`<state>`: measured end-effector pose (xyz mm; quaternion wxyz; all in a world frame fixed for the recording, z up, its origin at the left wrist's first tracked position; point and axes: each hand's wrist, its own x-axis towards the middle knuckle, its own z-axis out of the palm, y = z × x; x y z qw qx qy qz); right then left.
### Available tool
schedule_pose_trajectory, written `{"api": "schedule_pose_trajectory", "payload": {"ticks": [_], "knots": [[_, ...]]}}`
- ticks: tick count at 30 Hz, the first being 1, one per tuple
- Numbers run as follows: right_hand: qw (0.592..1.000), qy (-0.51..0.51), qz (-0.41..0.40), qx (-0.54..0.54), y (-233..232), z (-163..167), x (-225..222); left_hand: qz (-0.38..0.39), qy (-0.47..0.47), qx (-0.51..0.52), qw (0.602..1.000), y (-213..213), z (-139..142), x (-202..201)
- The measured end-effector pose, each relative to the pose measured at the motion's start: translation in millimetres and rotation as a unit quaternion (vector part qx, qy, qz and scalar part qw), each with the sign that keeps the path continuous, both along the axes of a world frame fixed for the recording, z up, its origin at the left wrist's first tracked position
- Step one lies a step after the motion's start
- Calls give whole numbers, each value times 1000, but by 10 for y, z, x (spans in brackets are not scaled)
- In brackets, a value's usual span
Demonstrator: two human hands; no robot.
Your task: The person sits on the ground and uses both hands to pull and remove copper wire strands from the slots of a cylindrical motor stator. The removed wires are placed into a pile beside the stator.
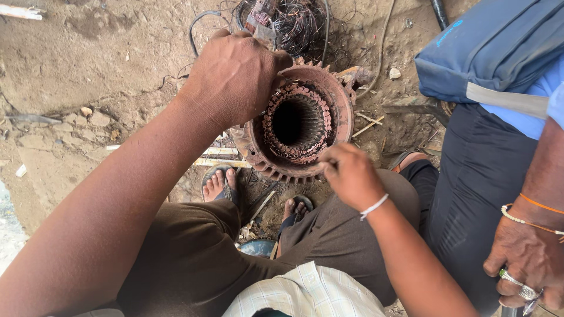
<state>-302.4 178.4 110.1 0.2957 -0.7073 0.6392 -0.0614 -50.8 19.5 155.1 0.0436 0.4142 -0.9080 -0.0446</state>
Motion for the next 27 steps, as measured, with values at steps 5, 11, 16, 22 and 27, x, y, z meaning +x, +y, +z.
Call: {"api": "schedule_pose_trajectory", "payload": {"ticks": [5, 11, 16, 22, 27], "knots": [[999, -26, -14, -29, -14, 95, 23, 5, 26, 0, 1000, 3, -23, 7], [997, -35, 33, -54, 54, 11, 189, 1, 18, 13, 1000, 15, 50, -15], [992, -1, 96, -80, 64, -41, 338, 20, -4, 49, 999, 62, 135, -83], [995, -7, 83, -47, 102, -17, 309, 23, -29, 68, 997, 102, 246, -118], [991, -2, 116, -69, 123, -102, 335, 39, -51, 119, 991, 100, 260, -111]]}}
